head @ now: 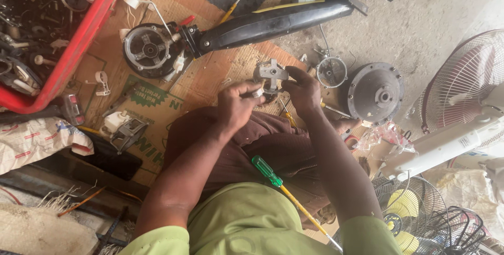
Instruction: The person disassembles a ceiling fan motor, cleans the stator and rotor with a cloth, and reassembles the components. They use a screwdriver, pliers, and a rag to remove parts, wipe surfaces, and fit the rotor back into the stator housing.
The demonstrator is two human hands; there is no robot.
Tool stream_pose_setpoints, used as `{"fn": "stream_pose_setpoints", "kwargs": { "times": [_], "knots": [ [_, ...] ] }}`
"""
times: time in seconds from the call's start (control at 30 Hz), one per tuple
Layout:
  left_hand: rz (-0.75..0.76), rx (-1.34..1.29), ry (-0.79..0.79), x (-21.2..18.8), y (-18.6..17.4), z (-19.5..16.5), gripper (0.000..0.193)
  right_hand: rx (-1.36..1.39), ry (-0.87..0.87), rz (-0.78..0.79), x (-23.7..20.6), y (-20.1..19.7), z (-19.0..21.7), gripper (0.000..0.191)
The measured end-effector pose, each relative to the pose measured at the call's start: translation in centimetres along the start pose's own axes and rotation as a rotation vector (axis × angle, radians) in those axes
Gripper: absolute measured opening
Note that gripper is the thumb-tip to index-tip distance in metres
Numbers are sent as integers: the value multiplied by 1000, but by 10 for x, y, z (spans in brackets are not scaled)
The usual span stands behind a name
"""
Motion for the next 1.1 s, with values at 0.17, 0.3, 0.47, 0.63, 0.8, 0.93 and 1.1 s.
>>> {"fn": "stream_pose_setpoints", "kwargs": {
  "times": [0.17, 0.3, 0.47, 0.63, 0.8, 0.93, 1.1],
  "knots": [
    [-75, -232, -48, -11, 0, 23, 31, 72, -60, 37, -4, 3, 26, 50],
    [-136, -188, -204, -14, -13, 44, 33, -31, -85, 50, -6, 3, 51, 50],
    [-144, -37, -256, -10, -18, 56, 51, 21, -90, 44, -4, 8, 67, 51],
    [100, 334, -430, 13, 18, 61, 101, 60, -110, 2, -2, 8, 60, 51],
    [158, 295, -486, 22, 18, 52, 104, 9, -23, -35, 1, 7, 46, 50],
    [34, 79, -536, 23, 10, 35, 76, -86, -88, -47, 0, 6, 49, 50],
    [-154, -51, -714, 10, 31, 33, 46, -130, 34, -34, -2, 3, 47, 51]
  ]
}}
Point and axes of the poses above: each hand's wrist, its own x-axis towards the middle knuckle, its own y-axis out of the palm, z = x × y, the point moved 5 cm from there along x, towards the middle knuckle, and after that the axes turned 3 degrees about -z, right-handed, at the moved point
